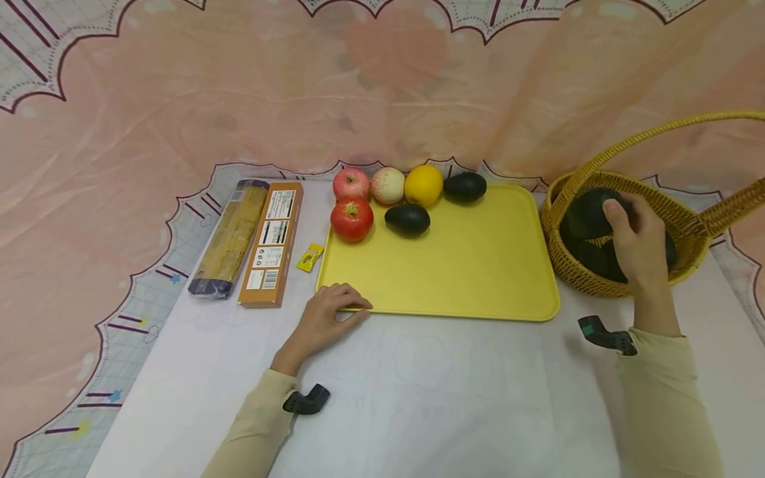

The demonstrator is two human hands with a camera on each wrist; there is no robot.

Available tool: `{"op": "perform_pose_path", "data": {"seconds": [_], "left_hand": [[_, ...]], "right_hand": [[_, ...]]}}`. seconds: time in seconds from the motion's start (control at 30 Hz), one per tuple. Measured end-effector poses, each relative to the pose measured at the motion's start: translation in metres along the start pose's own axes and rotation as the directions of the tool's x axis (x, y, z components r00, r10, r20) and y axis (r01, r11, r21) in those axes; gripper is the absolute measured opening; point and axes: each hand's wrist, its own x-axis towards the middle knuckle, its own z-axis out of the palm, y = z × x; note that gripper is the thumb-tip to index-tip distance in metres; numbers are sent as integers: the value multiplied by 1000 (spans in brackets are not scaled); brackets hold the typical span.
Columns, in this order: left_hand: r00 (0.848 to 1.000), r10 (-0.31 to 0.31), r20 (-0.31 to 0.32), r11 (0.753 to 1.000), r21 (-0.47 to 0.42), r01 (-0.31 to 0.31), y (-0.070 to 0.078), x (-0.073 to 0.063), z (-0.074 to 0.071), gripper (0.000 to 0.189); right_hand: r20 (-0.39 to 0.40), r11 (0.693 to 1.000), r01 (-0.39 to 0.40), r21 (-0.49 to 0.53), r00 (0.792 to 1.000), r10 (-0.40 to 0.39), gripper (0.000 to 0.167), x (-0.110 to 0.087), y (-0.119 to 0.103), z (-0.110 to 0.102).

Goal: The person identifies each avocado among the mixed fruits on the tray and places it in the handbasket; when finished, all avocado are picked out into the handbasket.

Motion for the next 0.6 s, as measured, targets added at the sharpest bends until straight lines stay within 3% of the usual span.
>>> {"op": "perform_pose_path", "data": {"seconds": [0.17, 0.27, 0.43, 0.6], "left_hand": [[1000, -7, -3, 1000, 3, 7, 0, 0, 0, 13], [1000, -13, -1, 1000, 4, 13, 0, 0, 0, 13], [1000, -21, 7, 1000, 7, 21, 0, 0, 0, 12], [1000, -16, 5, 1000, 9, 16, 0, 0, 0, 12]], "right_hand": [[47, 997, -66, -50, 997, 68, 33, 12, 8, -8], [101, 987, -111, -120, 987, 123, 47, 22, 12, -14], [205, 956, -177, -235, 952, 227, 75, 39, 15, -20], [298, 927, -193, -321, 909, 292, 89, 55, 19, -27]]}}
